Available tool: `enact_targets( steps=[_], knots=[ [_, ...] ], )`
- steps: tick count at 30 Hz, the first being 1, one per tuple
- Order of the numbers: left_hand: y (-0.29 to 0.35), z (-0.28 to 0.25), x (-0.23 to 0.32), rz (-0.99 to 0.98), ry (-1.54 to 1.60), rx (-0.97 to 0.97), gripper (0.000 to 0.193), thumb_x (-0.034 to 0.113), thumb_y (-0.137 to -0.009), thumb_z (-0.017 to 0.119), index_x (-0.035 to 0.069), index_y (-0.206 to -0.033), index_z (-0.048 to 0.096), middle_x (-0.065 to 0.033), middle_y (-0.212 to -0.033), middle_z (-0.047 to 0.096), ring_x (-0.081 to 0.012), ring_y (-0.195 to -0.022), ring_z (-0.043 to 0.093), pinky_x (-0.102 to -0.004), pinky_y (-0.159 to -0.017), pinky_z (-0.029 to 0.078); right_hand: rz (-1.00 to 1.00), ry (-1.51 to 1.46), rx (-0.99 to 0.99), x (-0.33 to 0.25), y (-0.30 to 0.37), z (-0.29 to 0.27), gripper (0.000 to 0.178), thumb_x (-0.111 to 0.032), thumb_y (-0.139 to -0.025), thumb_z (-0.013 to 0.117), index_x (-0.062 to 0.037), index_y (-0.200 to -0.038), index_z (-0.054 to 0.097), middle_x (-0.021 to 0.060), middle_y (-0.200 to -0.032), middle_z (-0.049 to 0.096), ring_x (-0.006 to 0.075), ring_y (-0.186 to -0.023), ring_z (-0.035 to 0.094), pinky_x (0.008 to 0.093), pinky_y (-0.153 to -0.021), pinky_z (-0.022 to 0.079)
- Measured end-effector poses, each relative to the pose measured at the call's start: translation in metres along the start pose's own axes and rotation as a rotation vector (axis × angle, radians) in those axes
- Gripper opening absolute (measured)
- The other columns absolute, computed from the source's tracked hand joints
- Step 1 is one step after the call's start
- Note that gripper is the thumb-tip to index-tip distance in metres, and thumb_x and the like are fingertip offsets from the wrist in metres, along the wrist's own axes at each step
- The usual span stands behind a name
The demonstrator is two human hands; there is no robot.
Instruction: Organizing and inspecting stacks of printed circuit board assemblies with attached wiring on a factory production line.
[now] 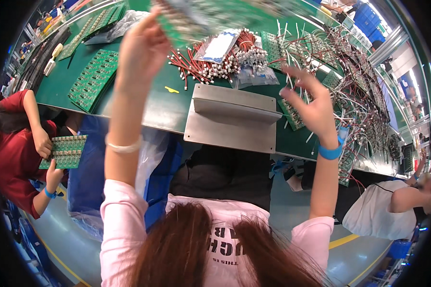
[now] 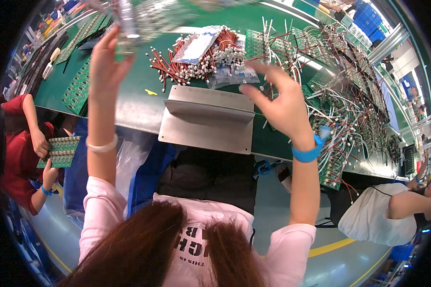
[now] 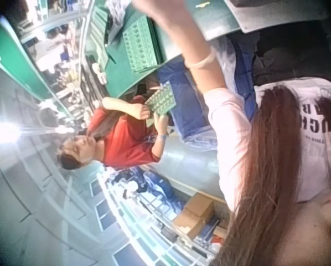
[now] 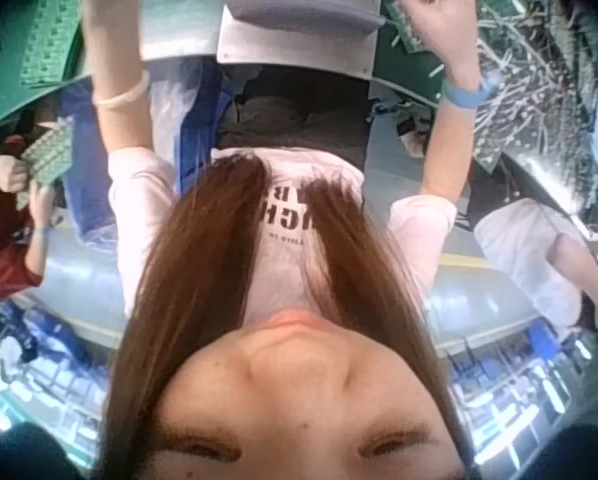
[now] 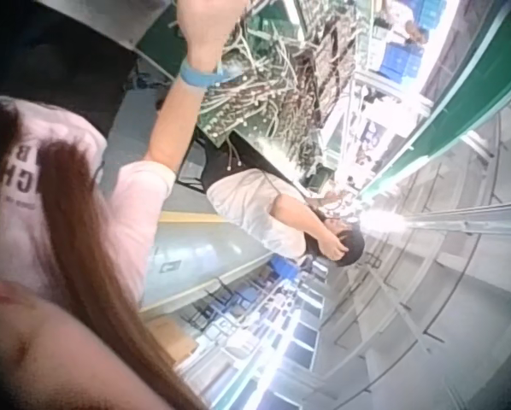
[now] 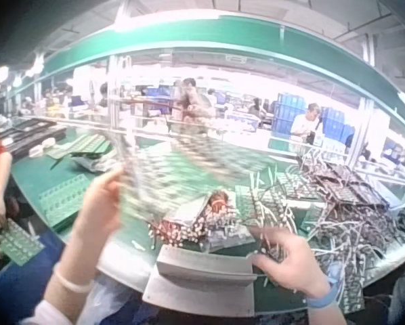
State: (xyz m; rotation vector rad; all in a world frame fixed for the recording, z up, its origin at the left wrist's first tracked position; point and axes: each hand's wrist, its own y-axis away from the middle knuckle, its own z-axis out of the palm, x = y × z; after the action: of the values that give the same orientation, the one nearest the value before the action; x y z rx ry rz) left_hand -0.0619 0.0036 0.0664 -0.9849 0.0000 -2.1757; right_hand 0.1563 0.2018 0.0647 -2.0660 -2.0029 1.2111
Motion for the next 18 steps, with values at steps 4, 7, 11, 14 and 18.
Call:
enact_targets(
  steps=[4,7,11,14,18],
  knots=[
    [0.012,-0.016,0.026,0.254,-0.200,0.054,0.016,0.009,-0.076,0.036,0.000,-0.086,0.045,-0.0062,-0.078,0.052,-0.0103,-0.068,0.050,-0.0171,-0.055,0.041,0.023,0.142,-0.138,0.021,0.026,0.013,0.032,-0.018,-0.063,0.055,-0.0070,-0.093,0.048,0.0102,-0.080,0.052,0.0216,-0.071,0.050,0.0284,-0.061,0.040],
    [0.010,-0.009,0.031,0.292,-0.318,0.232,0.012,0.009,-0.074,0.041,0.000,-0.081,0.046,-0.0044,-0.073,0.051,-0.0090,-0.063,0.048,-0.0153,-0.049,0.039,0.056,0.184,-0.212,0.013,0.024,0.012,0.036,-0.016,-0.063,0.054,-0.0083,-0.097,0.045,0.0108,-0.078,0.052,0.0227,-0.068,0.051,0.0292,-0.058,0.040],
    [0.012,-0.008,0.041,0.302,-0.291,0.079,0.013,0.009,-0.074,0.042,0.000,-0.082,0.047,-0.0054,-0.074,0.053,-0.0095,-0.065,0.050,-0.0180,-0.055,0.041,0.088,0.207,-0.363,0.023,0.023,0.006,0.025,-0.013,-0.062,0.053,-0.0062,-0.086,0.050,0.0105,-0.069,0.053,0.0241,-0.061,0.051,0.0314,-0.055,0.040],
    [0.016,-0.025,0.053,0.360,-0.248,0.134,0.012,0.007,-0.074,0.042,0.000,-0.082,0.047,-0.0025,-0.069,0.052,-0.0061,-0.057,0.047,-0.0155,-0.048,0.037,0.043,0.273,-0.448,0.022,0.022,0.002,0.017,-0.012,-0.061,0.053,-0.0054,-0.077,0.053,0.0098,-0.062,0.053,0.0245,-0.058,0.051,0.0321,-0.054,0.040],
    [0.019,-0.013,0.062,0.386,-0.280,0.266,0.007,0.009,-0.073,0.044,0.004,-0.076,0.049,0.0017,-0.059,0.049,-0.0046,-0.049,0.043,-0.0158,-0.043,0.034,0.116,0.407,-0.555,0.030,0.022,-0.007,0.011,-0.014,-0.060,0.053,-0.0060,-0.067,0.055,0.0091,-0.057,0.053,0.0240,-0.055,0.051,0.0309,-0.051,0.040]
  ],
)
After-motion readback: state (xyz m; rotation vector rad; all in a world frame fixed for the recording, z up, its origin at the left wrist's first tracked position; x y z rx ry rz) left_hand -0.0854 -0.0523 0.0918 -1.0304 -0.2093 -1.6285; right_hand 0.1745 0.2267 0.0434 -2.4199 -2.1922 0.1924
